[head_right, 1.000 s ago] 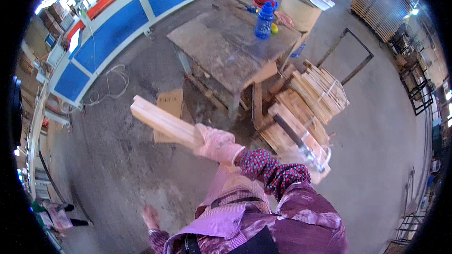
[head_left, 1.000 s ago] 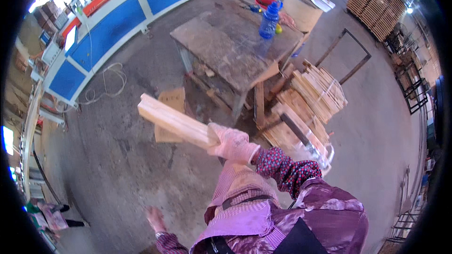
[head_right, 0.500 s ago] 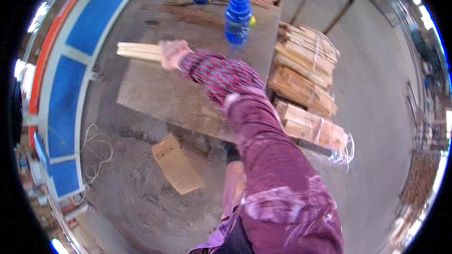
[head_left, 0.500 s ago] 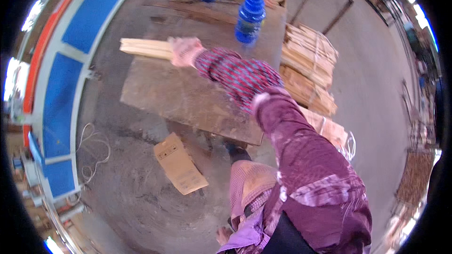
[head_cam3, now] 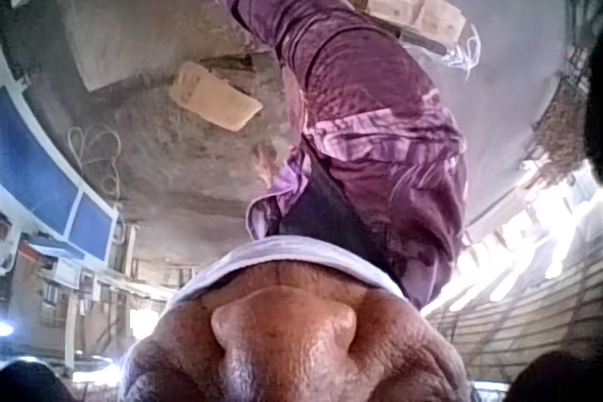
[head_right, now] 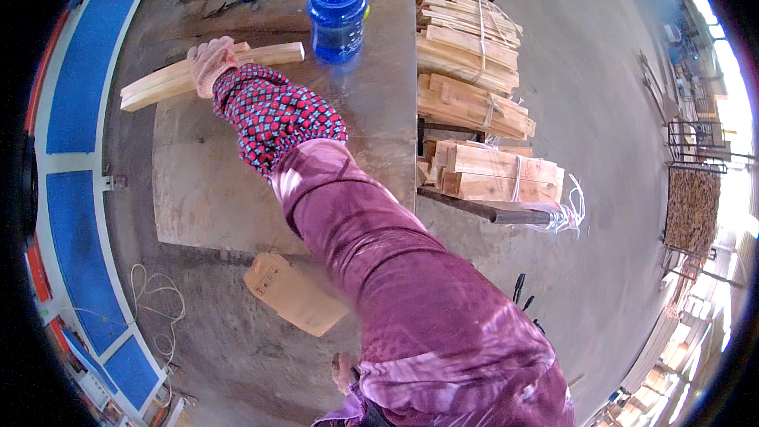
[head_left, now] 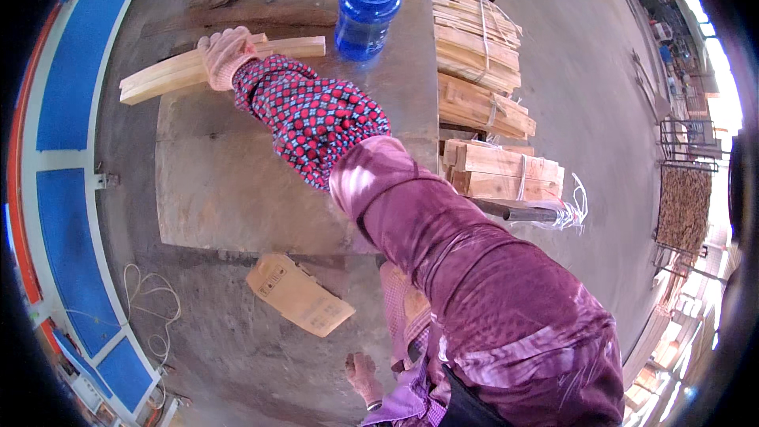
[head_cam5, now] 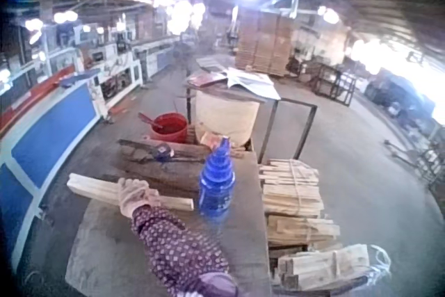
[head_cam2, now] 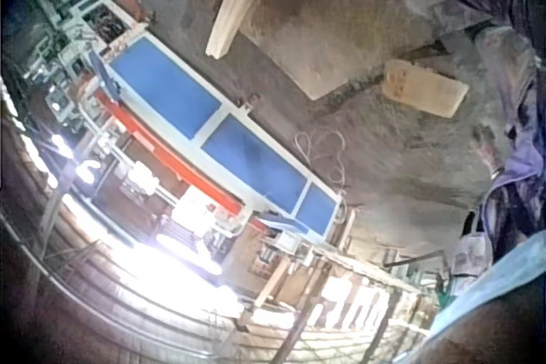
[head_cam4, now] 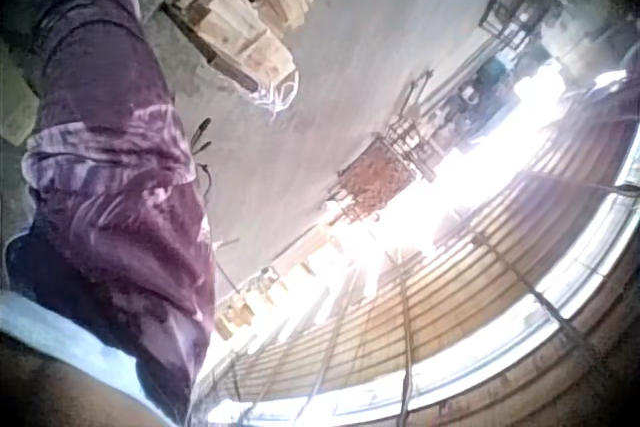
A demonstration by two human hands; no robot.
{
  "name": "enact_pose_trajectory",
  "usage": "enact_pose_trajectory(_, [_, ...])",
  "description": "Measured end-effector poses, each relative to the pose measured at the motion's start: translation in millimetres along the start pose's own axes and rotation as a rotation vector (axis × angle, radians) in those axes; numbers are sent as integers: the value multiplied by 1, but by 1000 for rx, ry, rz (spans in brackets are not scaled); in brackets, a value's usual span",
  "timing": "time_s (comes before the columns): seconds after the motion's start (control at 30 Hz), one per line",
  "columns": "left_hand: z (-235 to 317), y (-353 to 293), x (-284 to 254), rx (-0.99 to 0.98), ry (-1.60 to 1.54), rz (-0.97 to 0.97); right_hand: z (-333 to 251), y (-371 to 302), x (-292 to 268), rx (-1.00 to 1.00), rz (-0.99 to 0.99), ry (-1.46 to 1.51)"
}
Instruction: The person picks up wooden planks from a pile on the floor, carries them to a workbench, and stacks them. They then move to a different area to gather long thin wooden strips and carry them to a large stack of lumber.
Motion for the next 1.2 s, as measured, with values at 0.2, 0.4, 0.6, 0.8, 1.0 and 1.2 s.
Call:
enact_pose_trajectory(0.2, [-28, 19, -14, 21, 89, 56, 0, -2, 0, 128, 70, -166])
enact_pose_trajectory(0.4, [0, 9, -22, 8, 3, 32, -63, -66, -25, 53, 259, -131])
enact_pose_trajectory(0.6, [4, 17, -19, 43, 62, -92, -141, -259, -48, -215, -147, 813])
enact_pose_trajectory(0.8, [-30, 8, -22, 181, 37, -141, -198, -458, -7, -274, -883, 871])
enact_pose_trajectory(1.0, [-136, 22, -80, 225, -33, -169, -211, -589, -19, -513, -1000, 679])
enact_pose_trajectory(1.2, [-284, -13, -150, 181, -24, -46, -219, -664, -41, -630, -957, 575])
Point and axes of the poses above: each hand's wrist, its own y-axis towards the middle knuckle, its own x-axis out of the palm, z = x × y, the point moved 1 cm from there along y, towards the middle knuckle, and after that the axes turned 10 degrees about -z, right-handed, at the moved point
